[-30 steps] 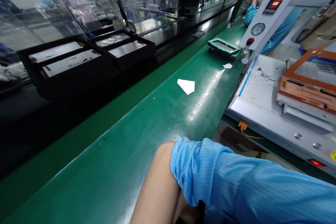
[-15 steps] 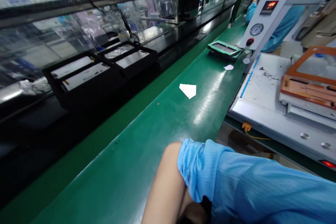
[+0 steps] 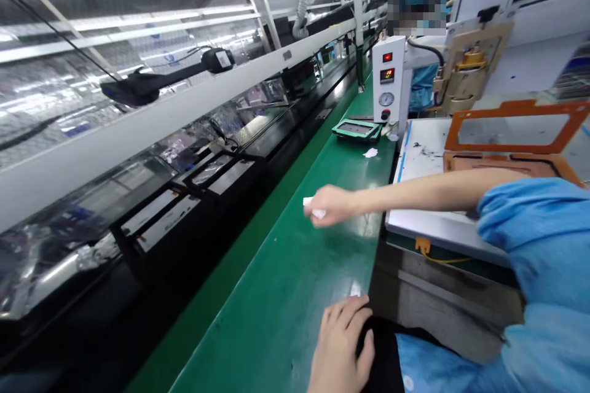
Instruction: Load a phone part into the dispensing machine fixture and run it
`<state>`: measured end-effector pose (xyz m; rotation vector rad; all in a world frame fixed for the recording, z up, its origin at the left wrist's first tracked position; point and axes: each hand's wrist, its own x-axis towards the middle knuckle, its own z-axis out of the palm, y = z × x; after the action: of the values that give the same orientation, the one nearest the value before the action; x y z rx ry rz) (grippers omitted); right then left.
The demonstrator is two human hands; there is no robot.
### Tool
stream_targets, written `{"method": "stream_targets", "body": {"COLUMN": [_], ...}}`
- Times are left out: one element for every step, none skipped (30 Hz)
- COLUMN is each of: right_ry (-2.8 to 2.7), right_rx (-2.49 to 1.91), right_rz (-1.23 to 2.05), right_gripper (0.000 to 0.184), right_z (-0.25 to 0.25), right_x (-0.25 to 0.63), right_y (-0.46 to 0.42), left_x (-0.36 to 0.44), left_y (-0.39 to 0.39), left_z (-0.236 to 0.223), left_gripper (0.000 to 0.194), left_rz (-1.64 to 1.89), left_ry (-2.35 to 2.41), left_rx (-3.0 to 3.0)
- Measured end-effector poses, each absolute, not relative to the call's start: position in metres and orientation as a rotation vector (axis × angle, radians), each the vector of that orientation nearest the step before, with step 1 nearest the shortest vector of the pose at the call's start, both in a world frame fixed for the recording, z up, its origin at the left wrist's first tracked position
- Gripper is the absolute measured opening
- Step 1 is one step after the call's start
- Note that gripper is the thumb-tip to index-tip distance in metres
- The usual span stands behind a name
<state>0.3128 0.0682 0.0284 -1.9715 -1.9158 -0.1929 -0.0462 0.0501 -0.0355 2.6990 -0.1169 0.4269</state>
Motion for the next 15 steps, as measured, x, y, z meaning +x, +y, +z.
{"method": "stream_targets", "body": {"right_ry": [-1.737, -1.53, -1.307, -1.155, -1.013, -0.888, -0.776, -0.684, -0.605, -0.54, -0.488, -0.445, -0.411, -0.389, -0.384], "right_rx": [-2.141, -2.301, -2.431, -2.494, -2.549, -2.588, -2.616, -2.632, -2.641, -2.644, -2.643, -2.639, -2.633, -2.623, -2.605], "right_rz": [-0.195, -0.199, -0.217, -0.227, -0.221, -0.21, -0.202, -0.197, -0.192, -0.187, -0.18, -0.171, -0.16, -0.149, -0.138], "right_gripper": [0.019, 0.017, 0.018, 0.019, 0.016, 0.014, 0.012, 0.014, 0.019, 0.024, 0.028, 0.032, 0.036, 0.038, 0.039], "right_z": [0.04, 0.051, 0.06, 0.066, 0.069, 0.069, 0.066, 0.061, 0.054, 0.047, 0.039, 0.033, 0.027, 0.021, 0.017], "right_x": [0.34, 0.369, 0.4, 0.43, 0.457, 0.479, 0.498, 0.512, 0.523, 0.53, 0.535, 0.539, 0.542, 0.545, 0.548], "right_y": [0.062, 0.054, 0.043, 0.031, 0.019, 0.007, -0.003, -0.012, -0.018, -0.022, -0.024, -0.024, -0.023, -0.021, -0.018], "left_x": [-0.046, -0.045, -0.045, -0.045, -0.044, -0.044, -0.044, -0.045, -0.045, -0.046, -0.046, -0.047, -0.047, -0.047, -0.047], "left_y": [0.05, 0.049, 0.049, 0.049, 0.048, 0.048, 0.048, 0.048, 0.048, 0.047, 0.046, 0.045, 0.044, 0.043, 0.042], "left_z": [-0.034, -0.033, -0.033, -0.033, -0.034, -0.035, -0.036, -0.037, -0.038, -0.038, -0.038, -0.037, -0.037, -0.035, -0.034], "left_gripper": [0.041, 0.041, 0.04, 0.039, 0.039, 0.038, 0.037, 0.037, 0.036, 0.036, 0.035, 0.034, 0.033, 0.033, 0.032], "left_rz": [0.423, 0.425, 0.429, 0.43, 0.429, 0.429, 0.429, 0.428, 0.432, 0.436, 0.438, 0.435, 0.425, 0.408, 0.388], "left_ry": [-0.118, -0.112, -0.105, -0.102, -0.098, -0.092, -0.086, -0.075, -0.065, -0.056, -0.049, -0.041, -0.029, -0.012, 0.003], "left_rx": [2.707, 2.711, 2.71, 2.703, 2.692, 2.677, 2.663, 2.651, 2.643, 2.637, 2.635, 2.634, 2.636, 2.638, 2.641]}}
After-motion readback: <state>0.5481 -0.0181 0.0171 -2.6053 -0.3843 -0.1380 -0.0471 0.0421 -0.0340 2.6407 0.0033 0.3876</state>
